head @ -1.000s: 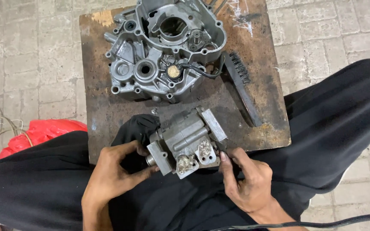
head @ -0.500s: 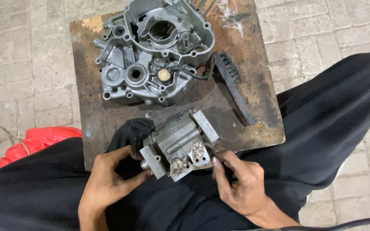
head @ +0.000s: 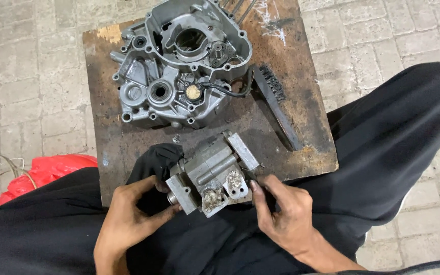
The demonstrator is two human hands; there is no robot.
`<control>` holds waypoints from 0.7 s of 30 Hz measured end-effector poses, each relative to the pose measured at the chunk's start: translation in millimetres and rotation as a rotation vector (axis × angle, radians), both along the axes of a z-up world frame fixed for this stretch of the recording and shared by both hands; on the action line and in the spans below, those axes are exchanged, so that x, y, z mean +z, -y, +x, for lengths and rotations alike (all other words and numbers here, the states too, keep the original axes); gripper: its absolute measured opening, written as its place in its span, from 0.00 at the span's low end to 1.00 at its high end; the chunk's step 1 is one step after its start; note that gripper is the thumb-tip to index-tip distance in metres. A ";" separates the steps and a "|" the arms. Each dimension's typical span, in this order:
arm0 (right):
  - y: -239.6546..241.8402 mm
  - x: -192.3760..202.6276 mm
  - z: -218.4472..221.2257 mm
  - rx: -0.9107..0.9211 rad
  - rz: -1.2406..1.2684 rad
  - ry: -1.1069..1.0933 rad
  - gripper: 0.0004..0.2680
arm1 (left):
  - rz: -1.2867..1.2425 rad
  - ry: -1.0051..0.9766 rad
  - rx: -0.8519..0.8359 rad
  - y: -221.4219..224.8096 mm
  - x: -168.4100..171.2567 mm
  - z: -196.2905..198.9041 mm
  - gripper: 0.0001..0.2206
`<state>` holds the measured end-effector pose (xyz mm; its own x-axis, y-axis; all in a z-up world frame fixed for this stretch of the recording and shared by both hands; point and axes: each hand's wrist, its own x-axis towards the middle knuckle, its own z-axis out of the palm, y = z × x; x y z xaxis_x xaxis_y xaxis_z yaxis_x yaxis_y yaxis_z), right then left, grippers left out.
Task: Cleaning and scrubbing metal engine components using a small piece of abrasive material or cloth to remove debris.
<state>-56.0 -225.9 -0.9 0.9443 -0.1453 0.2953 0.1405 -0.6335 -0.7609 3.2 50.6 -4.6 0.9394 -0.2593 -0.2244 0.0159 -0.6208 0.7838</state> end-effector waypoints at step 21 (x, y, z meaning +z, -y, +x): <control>-1.0 2.4 -4.5 0.049 0.033 -0.012 0.03 | -0.007 -0.008 0.002 -0.8 -3.0 0.4 0.15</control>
